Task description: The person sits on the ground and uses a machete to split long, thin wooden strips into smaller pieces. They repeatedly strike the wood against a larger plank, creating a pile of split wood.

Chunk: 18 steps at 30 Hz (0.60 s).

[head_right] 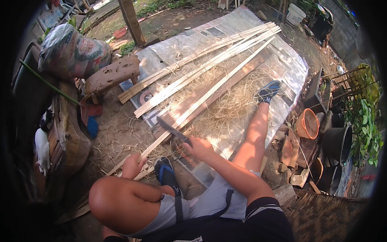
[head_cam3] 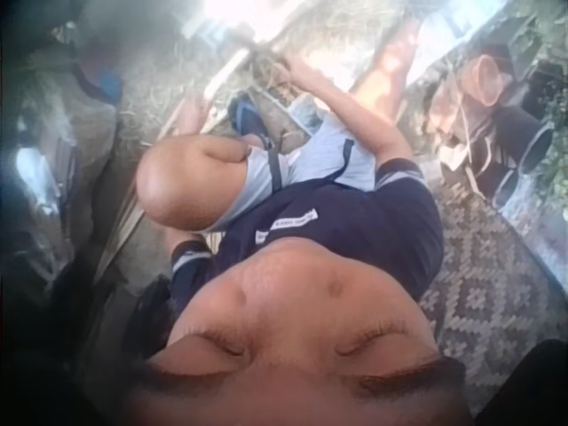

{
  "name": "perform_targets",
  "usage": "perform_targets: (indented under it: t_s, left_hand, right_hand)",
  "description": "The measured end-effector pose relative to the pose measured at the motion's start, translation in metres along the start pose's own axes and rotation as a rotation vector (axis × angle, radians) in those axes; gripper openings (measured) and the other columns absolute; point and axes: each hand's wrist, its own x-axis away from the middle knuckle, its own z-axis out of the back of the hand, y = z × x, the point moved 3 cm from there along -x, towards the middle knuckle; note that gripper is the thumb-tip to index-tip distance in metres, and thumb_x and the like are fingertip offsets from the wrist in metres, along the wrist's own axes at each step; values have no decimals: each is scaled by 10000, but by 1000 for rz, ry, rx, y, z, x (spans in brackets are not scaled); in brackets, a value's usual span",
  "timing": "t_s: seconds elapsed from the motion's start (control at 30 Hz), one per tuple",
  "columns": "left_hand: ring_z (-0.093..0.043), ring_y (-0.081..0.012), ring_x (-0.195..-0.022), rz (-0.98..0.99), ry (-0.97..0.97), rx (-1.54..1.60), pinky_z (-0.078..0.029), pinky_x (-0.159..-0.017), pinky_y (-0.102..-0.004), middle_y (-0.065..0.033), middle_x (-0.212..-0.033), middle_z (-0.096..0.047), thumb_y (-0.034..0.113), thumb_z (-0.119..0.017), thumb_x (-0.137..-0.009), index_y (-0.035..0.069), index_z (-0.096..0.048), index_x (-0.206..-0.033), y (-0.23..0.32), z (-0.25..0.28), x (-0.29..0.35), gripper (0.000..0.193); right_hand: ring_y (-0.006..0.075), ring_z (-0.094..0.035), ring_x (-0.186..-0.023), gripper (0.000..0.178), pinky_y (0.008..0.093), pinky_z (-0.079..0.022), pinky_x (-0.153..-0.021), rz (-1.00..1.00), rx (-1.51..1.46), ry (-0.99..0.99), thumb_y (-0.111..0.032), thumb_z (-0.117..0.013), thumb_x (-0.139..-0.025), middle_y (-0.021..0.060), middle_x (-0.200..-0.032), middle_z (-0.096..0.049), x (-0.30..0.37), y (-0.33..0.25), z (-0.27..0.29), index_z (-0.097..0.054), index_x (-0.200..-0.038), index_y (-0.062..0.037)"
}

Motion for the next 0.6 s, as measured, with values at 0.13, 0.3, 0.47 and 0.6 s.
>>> perform_targets:
  t_s: [0.13, 0.3, 0.47, 0.6]
  left_hand:
    - [-687, -418, -843, 54, 32, -178, -523, -716, -556, -208, -931, -711, 388, -553, -1037, 65, -666, -1033, -6, -19, -1, 342]
    - [-682, -433, -806, 120, -121, -119, -514, -715, -567, -199, -832, -709, 414, -470, -1065, 70, -686, -955, -9, -5, -6, 421]
    - [-669, -464, -802, 119, -140, 16, -507, -727, -575, -226, -818, -701, 407, -443, -1075, 62, -688, -949, 8, -10, -21, 441]
    - [-668, -468, -795, 149, -51, -113, -509, -726, -577, -238, -789, -691, 409, -442, -1075, 62, -690, -934, 3, -4, 4, 449]
  right_hand:
    - [377, -722, -771, 478, 521, -573, -664, 39, 240, 103, -560, -538, -1006, 191, -883, -716, 14, -2, 20, -575, -1158, -109]
    - [379, -734, -814, 503, 528, -578, -686, -355, 200, 412, -548, -519, -1020, 210, -841, -720, -31, 105, 83, -612, -1096, -60]
    - [427, -714, -806, 509, 549, -568, -709, 120, 123, -141, -567, -484, -1027, 214, -829, -707, 15, -50, 26, -575, -1209, -101]
    - [401, -716, -737, 505, 483, -576, -610, 58, 130, 63, -573, -499, -1021, 183, -785, -692, -14, -20, 25, -571, -1237, -122]
